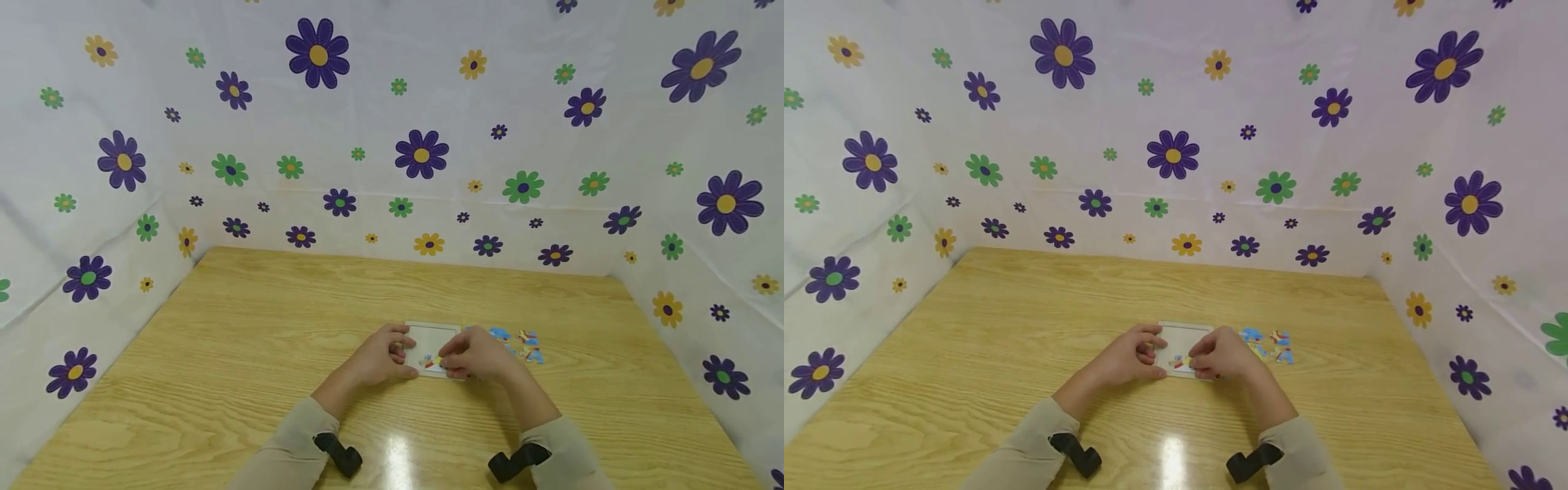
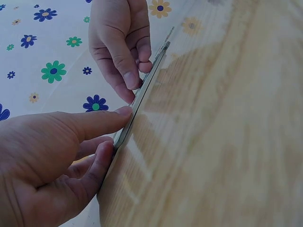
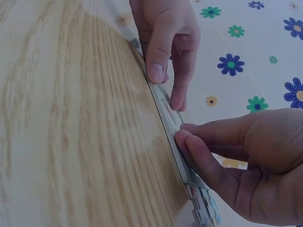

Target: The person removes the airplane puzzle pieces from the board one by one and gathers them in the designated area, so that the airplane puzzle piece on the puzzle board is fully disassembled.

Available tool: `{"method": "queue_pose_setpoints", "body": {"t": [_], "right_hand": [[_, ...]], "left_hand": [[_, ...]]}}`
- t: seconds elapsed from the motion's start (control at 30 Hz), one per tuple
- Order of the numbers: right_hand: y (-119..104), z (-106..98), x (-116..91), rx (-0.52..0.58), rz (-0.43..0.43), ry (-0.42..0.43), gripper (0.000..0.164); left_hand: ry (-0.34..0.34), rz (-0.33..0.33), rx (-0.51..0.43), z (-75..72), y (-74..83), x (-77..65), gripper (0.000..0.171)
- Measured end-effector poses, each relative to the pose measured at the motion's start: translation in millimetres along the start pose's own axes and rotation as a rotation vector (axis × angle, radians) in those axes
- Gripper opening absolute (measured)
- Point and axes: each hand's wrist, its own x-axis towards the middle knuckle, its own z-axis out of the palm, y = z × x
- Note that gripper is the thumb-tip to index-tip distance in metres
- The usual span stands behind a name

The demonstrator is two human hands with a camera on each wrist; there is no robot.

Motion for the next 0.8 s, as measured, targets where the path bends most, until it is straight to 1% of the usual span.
{"method": "queue_pose_setpoints", "body": {"t": [0.2,0.37,0.57,0.7,0.8], "right_hand": [[-4,8,0,-0.026,0.008,0.029,0.015],[-2,5,1,0.009,-0.006,-0.015,0.011],[6,-11,1,0.093,-0.024,-0.095,0.02],[11,-22,-2,0.144,-0.016,-0.111,0.025],[13,-24,-1,0.161,-0.017,-0.12,0.027]], "left_hand": [[0.003,0.004,-0.012,-0.1,1.0,-0.1,0.059],[-0.002,-0.001,-0.011,-0.4,0.8,-0.4,0.059],[0.0,-0.002,0.008,0.0,1.4,-0.9,0.058],[0.002,0.002,0.014,0.0,2.7,-1.2,0.06],[0.001,0.004,0.013,0.0,3.3,-0.8,0.059]]}}
